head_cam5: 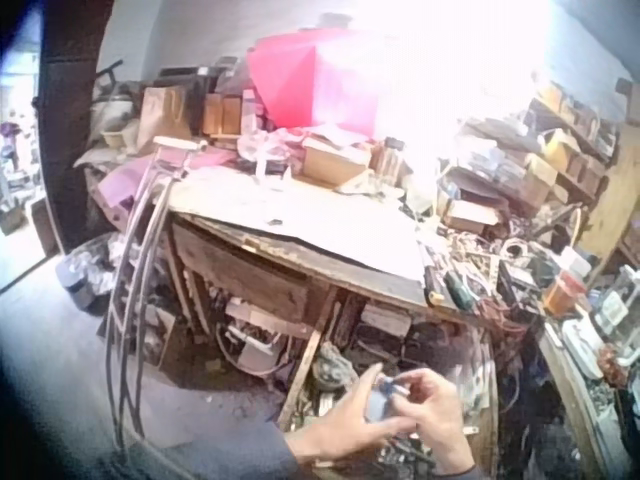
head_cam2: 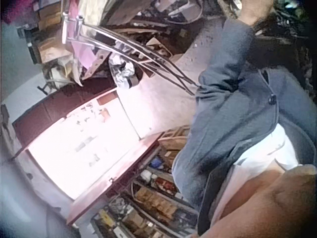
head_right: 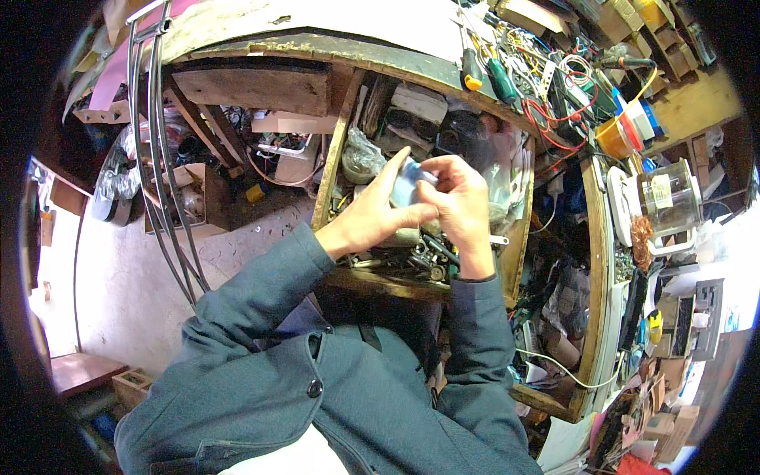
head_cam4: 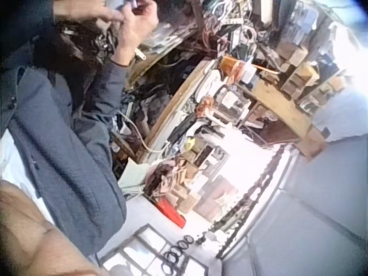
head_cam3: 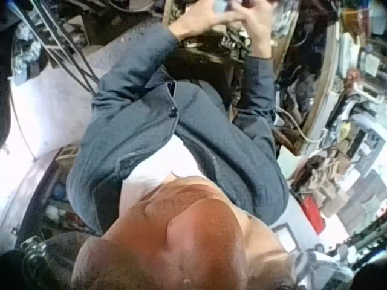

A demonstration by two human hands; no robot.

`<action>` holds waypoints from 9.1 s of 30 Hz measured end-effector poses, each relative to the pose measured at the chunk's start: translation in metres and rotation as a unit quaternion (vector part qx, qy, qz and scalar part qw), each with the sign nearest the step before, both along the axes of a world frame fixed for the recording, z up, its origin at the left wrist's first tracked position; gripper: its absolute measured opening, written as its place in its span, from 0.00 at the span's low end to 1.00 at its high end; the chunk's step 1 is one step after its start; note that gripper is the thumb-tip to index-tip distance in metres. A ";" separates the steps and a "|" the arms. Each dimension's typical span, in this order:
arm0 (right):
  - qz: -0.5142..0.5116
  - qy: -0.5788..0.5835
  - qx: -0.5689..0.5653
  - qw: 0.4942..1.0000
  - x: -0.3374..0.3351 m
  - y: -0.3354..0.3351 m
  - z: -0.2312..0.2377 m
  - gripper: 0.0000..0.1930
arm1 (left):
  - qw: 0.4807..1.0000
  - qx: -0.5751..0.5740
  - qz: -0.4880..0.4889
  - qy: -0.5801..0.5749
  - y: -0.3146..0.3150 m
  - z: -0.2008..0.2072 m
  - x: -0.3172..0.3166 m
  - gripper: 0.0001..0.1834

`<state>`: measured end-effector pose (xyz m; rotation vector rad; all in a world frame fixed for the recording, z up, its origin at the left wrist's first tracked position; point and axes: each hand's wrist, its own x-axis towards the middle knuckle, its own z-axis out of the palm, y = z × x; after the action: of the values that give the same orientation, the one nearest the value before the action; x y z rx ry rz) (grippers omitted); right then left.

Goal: The person handles small electronic components and wires, then picks up a black plastic housing and inserts a component into it. They continue to manipulate the housing and wires, then open a small plastic bag and remove a small item.

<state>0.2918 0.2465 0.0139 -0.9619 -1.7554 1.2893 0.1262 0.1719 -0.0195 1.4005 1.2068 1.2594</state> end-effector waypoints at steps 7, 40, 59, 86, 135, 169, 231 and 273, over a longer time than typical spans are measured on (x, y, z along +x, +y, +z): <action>0.074 0.029 -0.122 0.989 -0.022 -0.015 0.010 0.16 | 0.739 -0.195 -0.156 -0.626 0.013 -0.032 -0.008 0.27; -0.015 -0.216 0.428 0.877 -0.004 -0.019 -0.024 0.18 | 0.747 -0.214 -0.070 -0.626 0.006 -0.033 -0.018 0.22; -0.125 -0.086 0.198 0.968 0.021 -0.002 -0.040 0.07 | 0.994 -0.056 0.023 -0.090 -0.014 -0.032 -0.023 0.33; 0.007 -0.085 0.233 0.969 0.014 -0.018 0.022 0.04 | 0.954 -0.127 -0.160 -0.219 -0.019 -0.006 -0.035 0.16; 0.201 -0.218 0.153 0.943 -0.001 -0.029 0.038 0.14 | 0.977 0.128 -0.101 0.141 -0.047 -0.006 -0.047 0.18; 0.057 -0.056 0.169 0.982 -0.014 -0.061 -0.016 0.05 | 0.889 -0.211 -0.136 -0.382 -0.078 -0.033 -0.005 0.18; -0.089 0.070 0.055 0.992 -0.053 -0.047 -0.030 0.07 | 0.888 -0.147 0.118 -0.420 -0.031 -0.047 0.003 0.27; 0.092 -0.003 -0.195 0.976 -0.035 -0.079 -0.033 0.10 | 0.789 -0.129 0.067 -0.597 -0.032 -0.013 -0.036 0.24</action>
<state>0.2573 0.1677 -0.0193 -1.0312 -1.6580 1.7992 0.0898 0.1404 -0.0320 0.1187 0.5059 1.5815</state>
